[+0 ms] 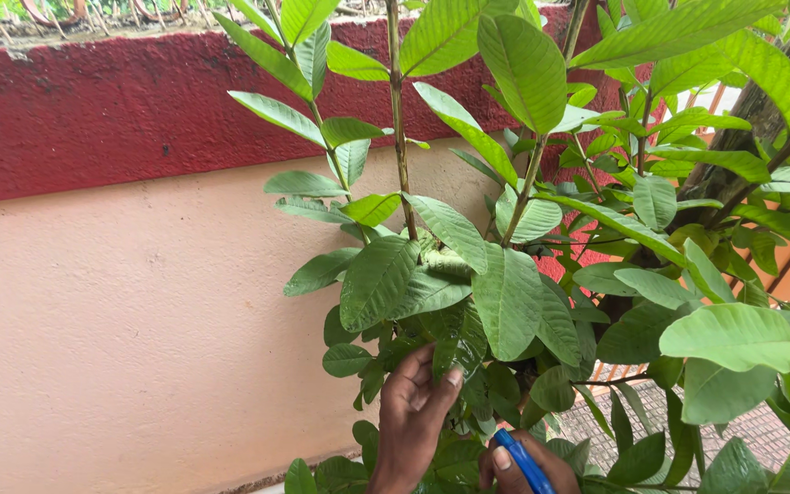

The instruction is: The person sprays a plant with a liquid from a blue bottle while using their other hand to move leaves and stems to reach different parts of the foliage.

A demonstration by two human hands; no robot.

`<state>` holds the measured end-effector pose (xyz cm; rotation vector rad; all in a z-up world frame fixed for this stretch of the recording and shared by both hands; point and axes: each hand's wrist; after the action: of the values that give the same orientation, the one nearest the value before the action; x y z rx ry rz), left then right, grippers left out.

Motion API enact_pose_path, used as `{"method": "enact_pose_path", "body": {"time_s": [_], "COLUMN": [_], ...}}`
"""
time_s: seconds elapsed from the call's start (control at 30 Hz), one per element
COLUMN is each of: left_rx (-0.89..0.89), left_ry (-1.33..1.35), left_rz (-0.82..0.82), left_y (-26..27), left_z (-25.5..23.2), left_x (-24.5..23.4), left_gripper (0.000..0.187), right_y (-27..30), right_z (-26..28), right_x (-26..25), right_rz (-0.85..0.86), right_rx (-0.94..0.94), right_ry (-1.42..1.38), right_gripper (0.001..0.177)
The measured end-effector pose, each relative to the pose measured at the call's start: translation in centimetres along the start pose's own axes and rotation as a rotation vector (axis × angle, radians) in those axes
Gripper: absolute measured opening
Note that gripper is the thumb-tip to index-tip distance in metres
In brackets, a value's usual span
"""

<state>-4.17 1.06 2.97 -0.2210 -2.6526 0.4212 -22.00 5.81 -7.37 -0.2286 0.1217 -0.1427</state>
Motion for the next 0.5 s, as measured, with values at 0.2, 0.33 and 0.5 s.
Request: {"method": "enact_pose_path", "body": {"time_s": [0.2,0.33,0.5], "left_rx": [0.012,0.046,0.097], "left_ry": [-0.068,-0.175,-0.371], "left_rz": [0.026,0.024,-0.079], "left_y": [0.3,0.7,0.9], "left_z": [-1.0,-1.4,-1.9], "left_x": [0.1,0.1,0.0], "left_gripper": [0.054,0.054,0.048], "right_y": [-0.3,0.1,-0.1], "right_z": [0.5,1.1,2.8], "right_x": [0.2,0.3,0.2], "right_rz": [-0.004,0.052,0.096], "right_rx": [0.131,0.094,0.076], "right_ry": [-0.007,-0.085,-0.072], "right_gripper": [0.042,0.042,0.041]}}
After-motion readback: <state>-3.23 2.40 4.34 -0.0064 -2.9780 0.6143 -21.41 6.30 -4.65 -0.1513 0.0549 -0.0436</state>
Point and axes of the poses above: each hand's wrist, its own y-axis away from the middle knuckle, its own x-axis out of the palm, z = x × y, and after that the axes turned 1 degree about -z, right-handed
